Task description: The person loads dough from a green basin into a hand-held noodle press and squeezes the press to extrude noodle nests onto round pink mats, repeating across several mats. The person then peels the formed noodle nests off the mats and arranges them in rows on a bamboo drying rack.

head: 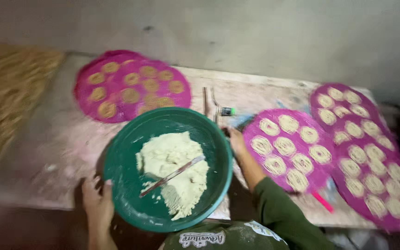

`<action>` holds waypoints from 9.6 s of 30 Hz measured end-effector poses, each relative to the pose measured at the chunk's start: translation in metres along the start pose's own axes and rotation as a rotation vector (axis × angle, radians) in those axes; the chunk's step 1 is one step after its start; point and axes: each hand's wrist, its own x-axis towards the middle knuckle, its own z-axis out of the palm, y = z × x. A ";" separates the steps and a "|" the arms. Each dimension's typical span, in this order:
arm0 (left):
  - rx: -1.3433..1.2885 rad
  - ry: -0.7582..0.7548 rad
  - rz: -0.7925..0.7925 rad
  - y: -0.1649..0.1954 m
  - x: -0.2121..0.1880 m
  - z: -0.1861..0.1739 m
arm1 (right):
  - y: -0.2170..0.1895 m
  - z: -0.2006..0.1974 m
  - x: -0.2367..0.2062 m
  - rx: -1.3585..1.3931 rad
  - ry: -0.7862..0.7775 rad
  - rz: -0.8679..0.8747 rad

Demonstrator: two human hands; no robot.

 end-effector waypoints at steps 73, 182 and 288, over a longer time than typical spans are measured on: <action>0.421 -0.275 0.260 -0.353 1.079 -0.877 | -0.631 1.074 -0.151 -0.812 1.056 -0.517; 0.568 -1.279 0.132 -0.409 1.428 -0.844 | -0.901 1.580 0.063 0.219 0.345 -0.328; -0.011 -1.327 0.498 -0.428 1.341 -0.843 | -0.877 1.597 -0.074 0.969 -0.285 0.191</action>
